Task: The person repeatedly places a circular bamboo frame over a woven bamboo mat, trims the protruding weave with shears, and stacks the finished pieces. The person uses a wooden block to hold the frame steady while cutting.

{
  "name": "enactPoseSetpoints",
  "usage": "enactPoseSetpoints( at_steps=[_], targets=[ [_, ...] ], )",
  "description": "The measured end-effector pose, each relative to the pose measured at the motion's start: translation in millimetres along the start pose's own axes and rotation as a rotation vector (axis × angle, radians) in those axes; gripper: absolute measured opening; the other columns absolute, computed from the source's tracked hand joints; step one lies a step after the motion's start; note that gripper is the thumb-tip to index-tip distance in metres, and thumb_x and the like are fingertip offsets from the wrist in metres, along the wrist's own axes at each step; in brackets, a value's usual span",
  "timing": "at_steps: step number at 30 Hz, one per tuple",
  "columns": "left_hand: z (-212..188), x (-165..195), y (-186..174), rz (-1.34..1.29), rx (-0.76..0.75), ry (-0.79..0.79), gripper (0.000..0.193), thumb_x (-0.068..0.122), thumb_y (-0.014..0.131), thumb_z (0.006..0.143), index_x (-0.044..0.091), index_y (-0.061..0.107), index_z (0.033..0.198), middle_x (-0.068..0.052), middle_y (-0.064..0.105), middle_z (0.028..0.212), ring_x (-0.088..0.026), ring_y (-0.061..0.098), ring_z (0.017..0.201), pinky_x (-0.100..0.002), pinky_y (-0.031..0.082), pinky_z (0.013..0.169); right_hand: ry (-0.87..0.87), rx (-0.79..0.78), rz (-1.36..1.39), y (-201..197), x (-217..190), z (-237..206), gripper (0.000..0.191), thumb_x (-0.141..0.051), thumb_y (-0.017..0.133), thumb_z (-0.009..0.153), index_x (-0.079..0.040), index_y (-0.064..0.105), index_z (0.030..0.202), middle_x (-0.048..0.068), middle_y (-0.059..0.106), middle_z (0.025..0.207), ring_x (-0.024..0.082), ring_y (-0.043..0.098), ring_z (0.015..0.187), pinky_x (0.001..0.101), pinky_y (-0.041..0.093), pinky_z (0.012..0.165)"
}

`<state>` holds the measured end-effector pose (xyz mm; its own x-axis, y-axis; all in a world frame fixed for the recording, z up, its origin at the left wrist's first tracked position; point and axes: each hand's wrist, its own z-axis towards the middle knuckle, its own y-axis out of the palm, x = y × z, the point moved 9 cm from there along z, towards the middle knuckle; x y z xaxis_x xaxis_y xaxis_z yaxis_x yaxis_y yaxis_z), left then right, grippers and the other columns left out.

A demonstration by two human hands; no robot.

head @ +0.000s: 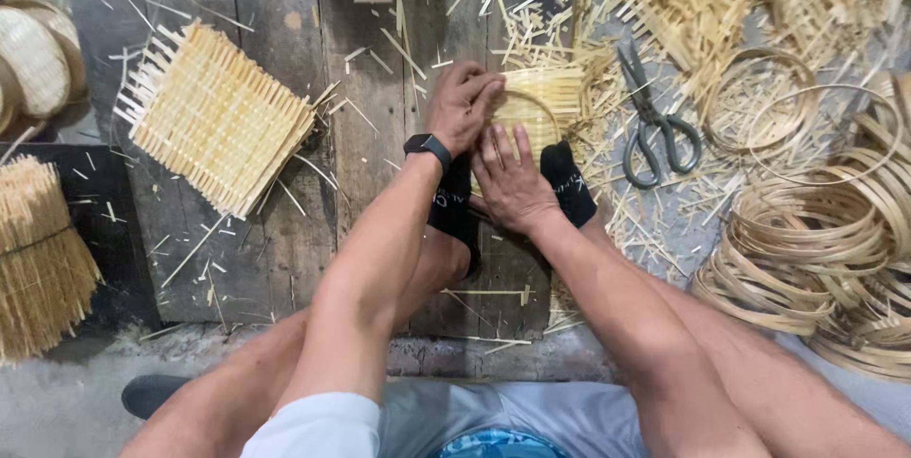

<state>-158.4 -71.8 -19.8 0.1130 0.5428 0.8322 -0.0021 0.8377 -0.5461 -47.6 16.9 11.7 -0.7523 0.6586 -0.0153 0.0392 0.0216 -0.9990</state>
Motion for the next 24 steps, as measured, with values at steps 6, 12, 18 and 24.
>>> enactPoseSetpoints(
  at_steps=[6, 12, 18, 24],
  targets=[
    [2.2, -12.4, 8.8, -0.049, -0.077, -0.141, 0.026, 0.033, 0.064, 0.101, 0.01, 0.077, 0.103, -0.008, 0.068, 0.103, -0.03, 0.066, 0.099, -0.038, 0.053, 0.087, 0.063, 0.05, 0.037, 4.7, 2.8, 1.5, 0.083, -0.055, 0.074, 0.078, -0.004, 0.055, 0.14, 0.024, 0.04, 0.152, 0.04, 0.028, 0.148, 0.0589, 0.018, 0.122],
    [8.7, -31.1, 21.7, -0.125, -0.196, -0.294, 0.036, 0.042, 0.059, 0.1, 0.01, 0.075, 0.106, -0.012, 0.075, 0.098, -0.027, 0.072, 0.09, -0.039, 0.055, 0.08, 0.233, 0.049, 0.444, -12.2, 84.7, 16.5, 0.054, -0.042, 0.066, 0.094, -0.004, 0.056, 0.131, 0.02, 0.049, 0.137, 0.037, 0.046, 0.132, 0.0566, 0.036, 0.113],
    [-7.2, -71.8, 46.3, -0.085, -0.236, -0.482, 0.044, 0.05, 0.063, 0.095, 0.007, 0.073, 0.096, -0.013, 0.075, 0.085, -0.025, 0.07, 0.079, -0.038, 0.053, 0.071, 0.636, -0.17, 0.89, 80.0, 146.2, 37.3, 0.052, -0.04, 0.038, 0.11, 0.003, 0.062, 0.094, 0.029, 0.065, 0.087, 0.047, 0.061, 0.084, 0.0542, 0.047, 0.082],
    [9.0, -69.7, 44.6, -0.187, -0.19, -0.443, 0.041, 0.047, 0.063, 0.094, 0.006, 0.07, 0.098, -0.011, 0.071, 0.084, -0.022, 0.065, 0.076, -0.036, 0.052, 0.072, 0.568, -0.062, 0.977, 91.2, 153.7, 41.3, 0.055, -0.042, 0.037, 0.108, 0.003, 0.063, 0.089, 0.027, 0.064, 0.084, 0.045, 0.062, 0.081, 0.0519, 0.048, 0.076]
  ],
)
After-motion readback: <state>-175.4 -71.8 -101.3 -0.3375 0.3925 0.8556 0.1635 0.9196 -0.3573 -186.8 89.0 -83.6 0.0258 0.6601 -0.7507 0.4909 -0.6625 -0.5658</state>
